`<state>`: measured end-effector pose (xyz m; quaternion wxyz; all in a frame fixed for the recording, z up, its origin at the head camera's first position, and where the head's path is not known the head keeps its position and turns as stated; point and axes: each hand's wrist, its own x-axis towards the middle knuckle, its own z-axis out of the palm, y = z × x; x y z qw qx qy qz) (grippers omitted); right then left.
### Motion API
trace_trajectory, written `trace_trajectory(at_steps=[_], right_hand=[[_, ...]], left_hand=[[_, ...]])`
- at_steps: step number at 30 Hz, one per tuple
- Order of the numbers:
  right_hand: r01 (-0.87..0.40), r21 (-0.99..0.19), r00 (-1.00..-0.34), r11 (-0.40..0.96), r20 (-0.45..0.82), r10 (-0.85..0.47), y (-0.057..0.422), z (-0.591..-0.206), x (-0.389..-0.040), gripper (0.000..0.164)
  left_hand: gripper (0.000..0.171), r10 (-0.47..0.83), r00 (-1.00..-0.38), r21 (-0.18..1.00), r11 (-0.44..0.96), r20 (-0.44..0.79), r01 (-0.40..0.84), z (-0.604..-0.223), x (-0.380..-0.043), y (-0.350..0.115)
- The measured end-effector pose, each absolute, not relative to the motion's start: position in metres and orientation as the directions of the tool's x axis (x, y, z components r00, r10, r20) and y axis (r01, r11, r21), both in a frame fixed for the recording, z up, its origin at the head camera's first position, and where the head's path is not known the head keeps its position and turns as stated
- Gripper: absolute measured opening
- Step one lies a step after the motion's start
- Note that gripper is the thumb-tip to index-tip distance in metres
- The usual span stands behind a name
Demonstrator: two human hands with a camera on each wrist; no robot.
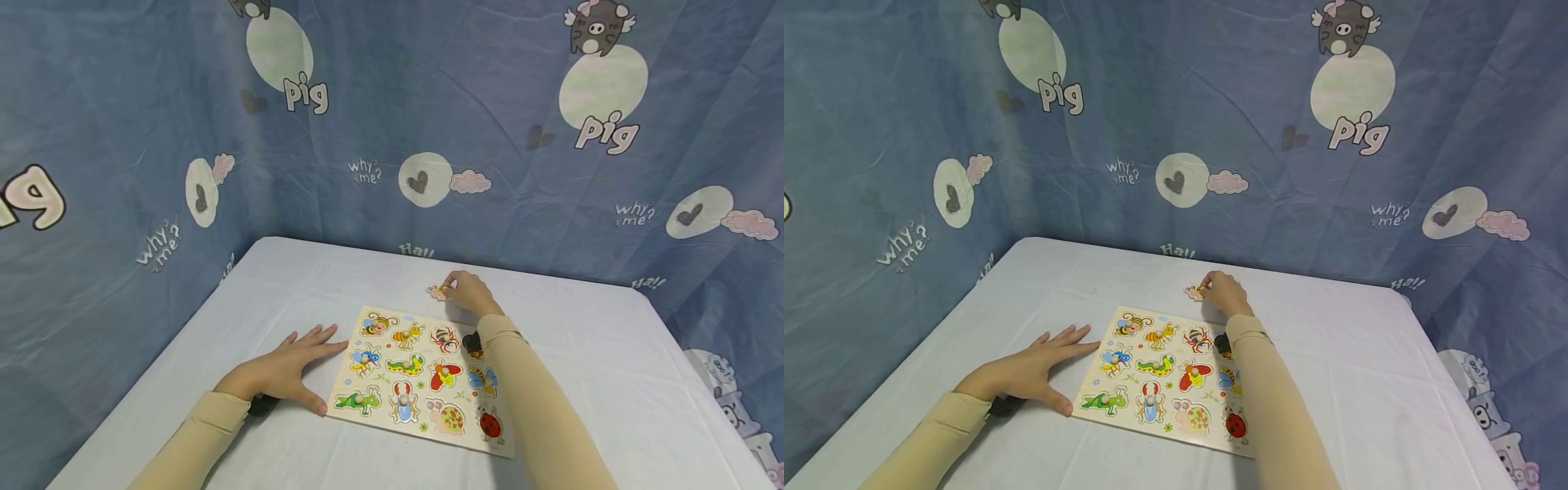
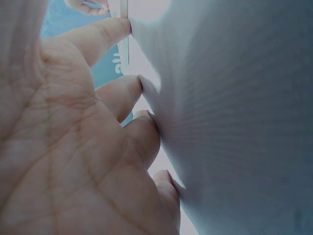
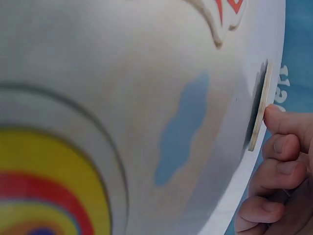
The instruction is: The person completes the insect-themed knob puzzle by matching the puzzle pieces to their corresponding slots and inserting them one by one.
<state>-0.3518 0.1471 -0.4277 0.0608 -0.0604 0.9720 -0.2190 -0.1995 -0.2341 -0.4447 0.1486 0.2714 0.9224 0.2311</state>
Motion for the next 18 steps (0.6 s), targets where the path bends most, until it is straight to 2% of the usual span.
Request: trace_trajectory(at_steps=[6, 18], right_hand=[[-0.06, -0.422, -0.988, 0.905, -0.103, -0.113, 0.154, -0.423, -0.348, 0.019], [-0.088, -0.417, -0.988, 0.905, -0.078, -0.132, 0.17, -0.422, -0.329, 0.021]], left_hand=[[0.117, 0.569, -0.809, 0.508, 0.745, -0.146, 0.433, -0.444, -0.201, -0.234], [0.117, 0.574, -0.806, 0.51, 0.742, -0.146, 0.435, -0.447, -0.201, -0.235]])
